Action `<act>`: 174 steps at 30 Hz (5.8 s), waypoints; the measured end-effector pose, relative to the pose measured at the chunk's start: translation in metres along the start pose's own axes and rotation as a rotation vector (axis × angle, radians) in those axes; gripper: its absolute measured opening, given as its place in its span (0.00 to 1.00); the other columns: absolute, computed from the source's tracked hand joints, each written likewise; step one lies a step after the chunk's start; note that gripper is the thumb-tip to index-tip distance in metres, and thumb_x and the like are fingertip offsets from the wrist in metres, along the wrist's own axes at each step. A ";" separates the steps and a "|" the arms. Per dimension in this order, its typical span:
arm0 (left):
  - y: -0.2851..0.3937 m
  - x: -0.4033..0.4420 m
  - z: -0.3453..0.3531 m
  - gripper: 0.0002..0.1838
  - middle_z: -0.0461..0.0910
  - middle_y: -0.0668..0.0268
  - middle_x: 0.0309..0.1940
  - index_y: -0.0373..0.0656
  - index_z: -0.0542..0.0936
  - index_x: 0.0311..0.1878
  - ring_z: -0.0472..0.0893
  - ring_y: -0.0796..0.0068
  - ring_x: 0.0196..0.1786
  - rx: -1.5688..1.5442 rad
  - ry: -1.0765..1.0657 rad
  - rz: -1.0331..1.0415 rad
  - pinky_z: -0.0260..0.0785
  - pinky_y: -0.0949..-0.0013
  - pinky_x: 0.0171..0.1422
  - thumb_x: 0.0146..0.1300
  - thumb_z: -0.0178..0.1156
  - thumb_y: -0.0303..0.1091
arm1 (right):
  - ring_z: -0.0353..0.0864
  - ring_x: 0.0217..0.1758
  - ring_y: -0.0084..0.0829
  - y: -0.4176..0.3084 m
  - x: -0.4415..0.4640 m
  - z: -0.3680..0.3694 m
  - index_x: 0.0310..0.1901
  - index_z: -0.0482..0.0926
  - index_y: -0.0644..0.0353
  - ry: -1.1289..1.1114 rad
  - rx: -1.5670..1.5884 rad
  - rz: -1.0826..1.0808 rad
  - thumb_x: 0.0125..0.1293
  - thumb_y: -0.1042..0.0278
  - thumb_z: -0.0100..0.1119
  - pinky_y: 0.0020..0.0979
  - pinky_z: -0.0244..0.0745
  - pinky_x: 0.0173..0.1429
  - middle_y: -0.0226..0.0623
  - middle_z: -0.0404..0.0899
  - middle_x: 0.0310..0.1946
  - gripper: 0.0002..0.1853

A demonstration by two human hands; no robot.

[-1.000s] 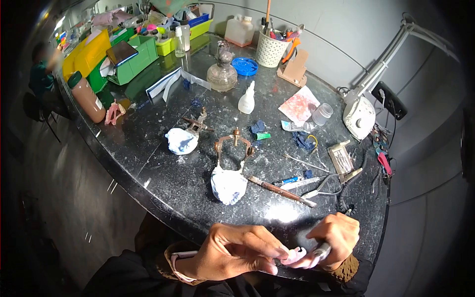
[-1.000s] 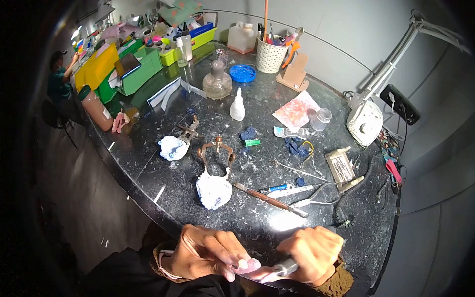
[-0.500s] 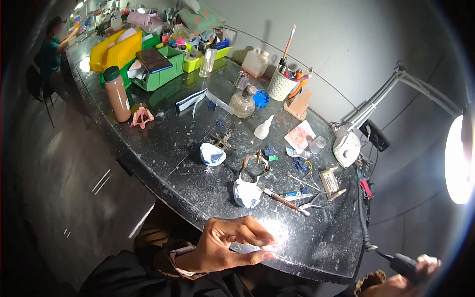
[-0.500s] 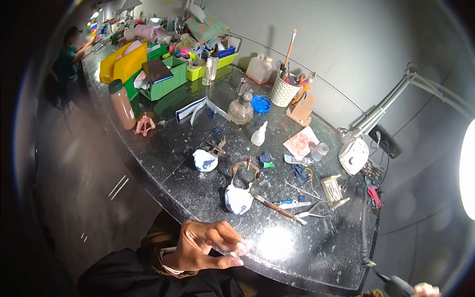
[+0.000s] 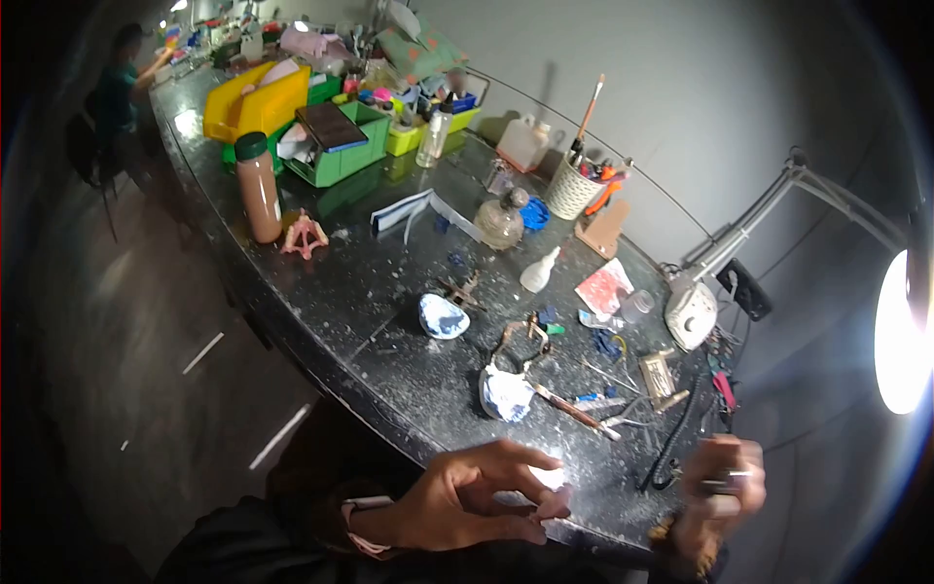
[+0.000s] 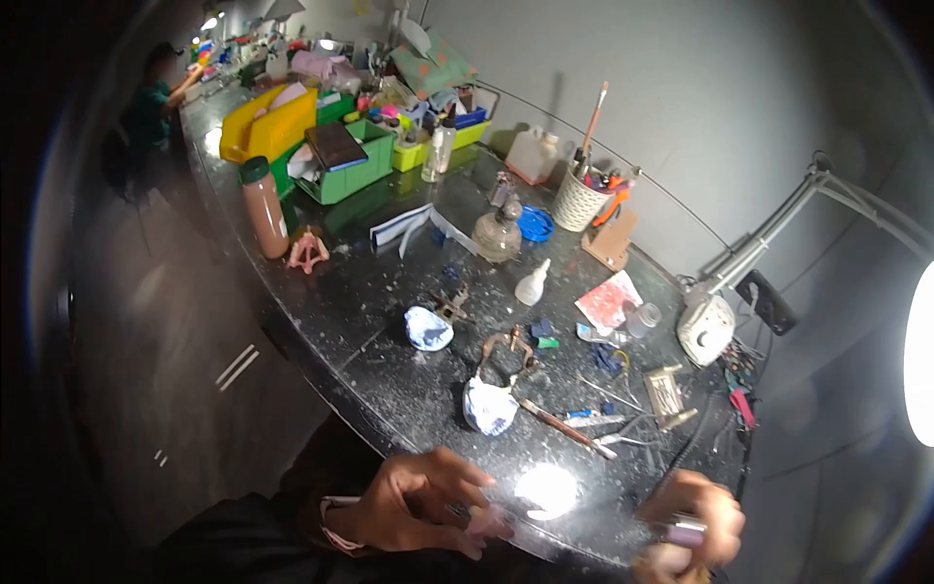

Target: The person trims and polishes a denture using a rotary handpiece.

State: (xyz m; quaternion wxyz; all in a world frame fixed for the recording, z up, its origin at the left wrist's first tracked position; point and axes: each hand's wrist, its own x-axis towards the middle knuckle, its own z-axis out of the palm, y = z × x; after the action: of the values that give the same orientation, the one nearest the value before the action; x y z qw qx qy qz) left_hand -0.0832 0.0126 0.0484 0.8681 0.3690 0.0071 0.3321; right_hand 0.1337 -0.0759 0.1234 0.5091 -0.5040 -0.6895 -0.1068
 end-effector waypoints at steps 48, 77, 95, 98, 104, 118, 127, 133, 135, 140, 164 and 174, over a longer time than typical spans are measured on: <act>-0.004 0.020 -0.022 0.26 0.79 0.54 0.29 0.28 0.76 0.47 0.79 0.79 0.29 0.333 0.076 0.137 0.73 0.79 0.31 0.41 0.71 0.18 | 0.65 0.13 0.25 0.031 -0.004 0.063 0.18 0.68 0.56 -0.591 -0.180 -0.060 0.43 0.36 0.63 0.27 0.55 0.19 0.26 0.64 0.13 0.28; -0.009 0.018 -0.027 0.24 0.79 0.51 0.36 0.31 0.76 0.47 0.81 0.69 0.40 0.229 0.018 0.124 0.76 0.74 0.40 0.42 0.67 0.13 | 0.66 0.13 0.24 0.033 -0.001 0.064 0.20 0.68 0.55 -0.639 -0.118 -0.082 0.43 0.42 0.65 0.27 0.55 0.18 0.26 0.65 0.13 0.24; -0.028 0.037 -0.031 0.22 0.80 0.58 0.32 0.37 0.79 0.40 0.82 0.60 0.40 0.906 0.129 0.649 0.79 0.67 0.41 0.37 0.70 0.15 | 0.73 0.16 0.15 0.017 0.005 0.058 0.30 0.78 0.65 -0.543 0.375 0.583 0.41 0.71 0.76 0.16 0.62 0.19 0.30 0.76 0.15 0.16; -0.026 0.042 -0.032 0.21 0.80 0.56 0.37 0.36 0.79 0.40 0.81 0.59 0.42 0.907 0.084 0.602 0.78 0.64 0.45 0.39 0.70 0.16 | 0.77 0.21 0.17 0.011 0.012 0.057 0.29 0.79 0.65 -0.508 0.472 0.906 0.45 0.74 0.73 0.17 0.69 0.25 0.32 0.79 0.18 0.12; -0.010 0.047 -0.037 0.24 0.76 0.44 0.44 0.35 0.77 0.46 0.77 0.49 0.49 0.523 -0.030 0.257 0.71 0.51 0.55 0.42 0.72 0.26 | 0.83 0.30 0.25 0.025 0.005 0.055 0.30 0.78 0.64 -0.674 0.477 0.591 0.49 0.77 0.68 0.22 0.76 0.34 0.38 0.82 0.26 0.07; -0.015 0.050 -0.048 0.14 0.76 0.58 0.41 0.37 0.81 0.32 0.76 0.59 0.49 0.876 -0.073 0.797 0.81 0.68 0.42 0.38 0.72 0.19 | 0.71 0.11 0.27 0.030 0.008 0.053 0.13 0.68 0.56 -0.649 -0.104 0.182 0.27 0.36 0.72 0.24 0.62 0.18 0.27 0.67 0.09 0.31; -0.006 0.052 -0.046 0.14 0.76 0.62 0.38 0.38 0.82 0.33 0.76 0.63 0.46 1.115 -0.149 0.873 0.81 0.72 0.40 0.38 0.70 0.19 | 0.68 0.12 0.30 0.030 -0.003 0.060 0.14 0.67 0.54 -0.641 -0.251 0.149 0.36 0.37 0.68 0.30 0.60 0.19 0.28 0.65 0.09 0.28; -0.009 0.051 -0.042 0.15 0.76 0.69 0.36 0.43 0.83 0.33 0.76 0.71 0.43 1.247 -0.035 0.928 0.80 0.78 0.39 0.38 0.72 0.20 | 0.69 0.12 0.27 0.030 -0.003 0.063 0.14 0.66 0.54 -0.653 -0.207 0.036 0.39 0.39 0.68 0.28 0.58 0.17 0.27 0.66 0.09 0.27; -0.010 0.052 -0.043 0.15 0.75 0.71 0.35 0.44 0.83 0.32 0.76 0.73 0.43 1.252 -0.029 0.961 0.79 0.79 0.39 0.38 0.72 0.21 | 0.70 0.12 0.25 0.032 -0.005 0.064 0.14 0.66 0.53 -0.631 -0.229 0.033 0.39 0.39 0.68 0.26 0.59 0.16 0.25 0.65 0.09 0.27; -0.010 0.051 -0.048 0.15 0.75 0.72 0.35 0.44 0.83 0.32 0.76 0.75 0.42 1.282 -0.045 1.000 0.79 0.80 0.41 0.37 0.73 0.22 | 0.70 0.12 0.26 0.032 -0.004 0.064 0.14 0.66 0.53 -0.686 -0.238 0.075 0.41 0.38 0.66 0.26 0.60 0.17 0.25 0.65 0.09 0.27; -0.021 0.046 -0.056 0.12 0.77 0.69 0.35 0.41 0.82 0.29 0.75 0.69 0.44 1.137 -0.052 1.010 0.80 0.76 0.42 0.38 0.71 0.21 | 0.63 0.09 0.23 0.033 -0.006 0.068 0.13 0.62 0.54 -0.571 -0.256 -0.122 0.41 0.35 0.65 0.24 0.50 0.15 0.25 0.60 0.08 0.30; -0.014 0.048 -0.052 0.11 0.77 0.68 0.36 0.39 0.82 0.29 0.77 0.70 0.44 1.116 -0.172 0.998 0.80 0.77 0.43 0.38 0.70 0.17 | 0.59 0.09 0.21 0.037 -0.006 0.067 0.12 0.60 0.54 -0.530 -0.263 -0.149 0.36 0.32 0.66 0.24 0.52 0.15 0.23 0.56 0.08 0.33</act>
State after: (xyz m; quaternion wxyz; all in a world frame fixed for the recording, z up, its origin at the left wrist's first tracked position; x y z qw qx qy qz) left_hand -0.0515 0.0665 0.0131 0.2963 0.7380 -0.0616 0.6031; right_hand 0.1232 -0.0175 0.0745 0.2323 -0.5238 -0.8138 -0.0971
